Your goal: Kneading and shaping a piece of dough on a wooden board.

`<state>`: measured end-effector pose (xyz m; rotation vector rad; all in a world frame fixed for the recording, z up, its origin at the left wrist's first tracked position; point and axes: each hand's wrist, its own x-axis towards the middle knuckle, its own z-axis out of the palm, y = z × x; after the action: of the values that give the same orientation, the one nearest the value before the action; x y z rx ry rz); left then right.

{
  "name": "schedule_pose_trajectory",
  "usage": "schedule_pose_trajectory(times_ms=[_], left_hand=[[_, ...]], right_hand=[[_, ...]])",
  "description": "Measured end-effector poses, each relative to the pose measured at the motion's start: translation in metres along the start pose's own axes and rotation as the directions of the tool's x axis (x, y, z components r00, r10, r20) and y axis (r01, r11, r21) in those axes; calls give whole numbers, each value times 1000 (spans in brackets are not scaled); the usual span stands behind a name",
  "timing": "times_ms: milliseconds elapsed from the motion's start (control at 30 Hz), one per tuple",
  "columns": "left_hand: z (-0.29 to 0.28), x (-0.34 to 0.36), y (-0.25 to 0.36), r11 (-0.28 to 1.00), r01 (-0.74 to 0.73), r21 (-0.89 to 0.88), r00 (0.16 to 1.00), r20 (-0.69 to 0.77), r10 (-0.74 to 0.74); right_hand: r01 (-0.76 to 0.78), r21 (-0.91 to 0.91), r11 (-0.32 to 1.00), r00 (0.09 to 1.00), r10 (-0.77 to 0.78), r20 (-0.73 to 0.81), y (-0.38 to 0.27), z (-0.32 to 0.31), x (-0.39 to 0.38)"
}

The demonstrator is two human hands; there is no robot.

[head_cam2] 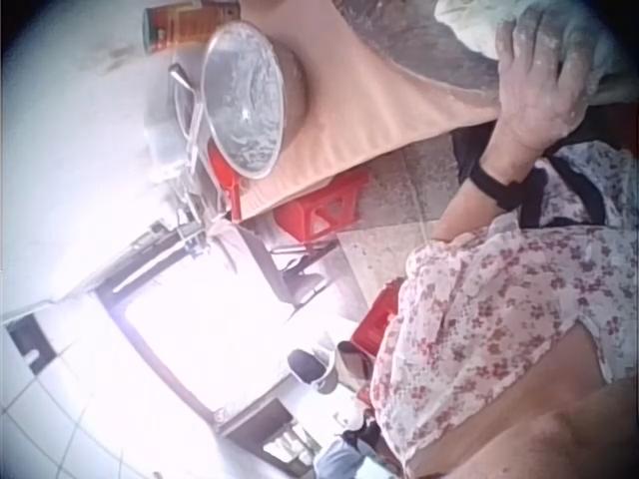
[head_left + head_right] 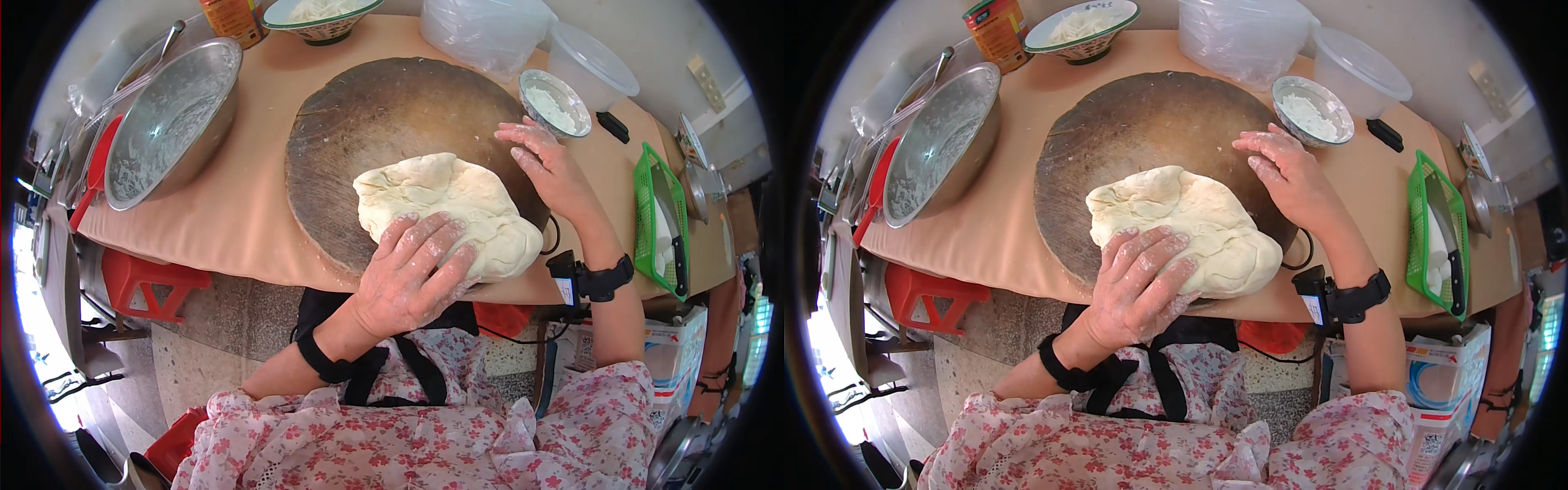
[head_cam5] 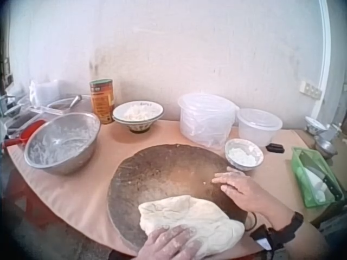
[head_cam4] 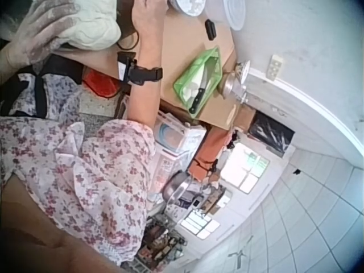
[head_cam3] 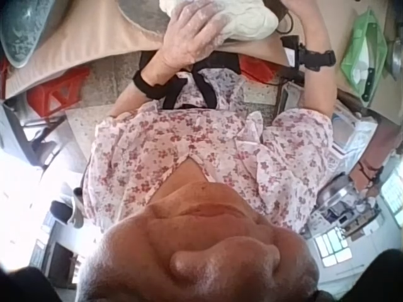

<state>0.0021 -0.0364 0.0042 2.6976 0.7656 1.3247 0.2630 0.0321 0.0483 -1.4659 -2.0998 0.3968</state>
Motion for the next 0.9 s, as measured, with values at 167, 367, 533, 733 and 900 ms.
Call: schedule_pose_trajectory(times_ms=[167, 367, 533, 733, 900], left_hand=[[0, 2, 1, 1000, -1, -3, 1000, 2, 1], [0, 1, 2, 1000, 3, -8, 1000, 11, -2], [-1, 1, 2, 1000, 7, -2, 1000, 21, -7], [-1, 1, 1, 1000, 5, -10, 1000, 11, -4], [0, 0, 1, 1000, 6, -8, 1000, 9, -6]], right_hand=[[39, -150, 988, 998, -30, 56, 10, 3, 6], [-9, -325, 946, 997, 33, 71, 9, 14, 15], [1, -365, 931, 996, 31, 83, 7, 14, 13], [-8, -231, 973, 998, 21, 54, 14, 11, 15], [53, -233, 971, 999, -50, 20, 14, 15, 19]])
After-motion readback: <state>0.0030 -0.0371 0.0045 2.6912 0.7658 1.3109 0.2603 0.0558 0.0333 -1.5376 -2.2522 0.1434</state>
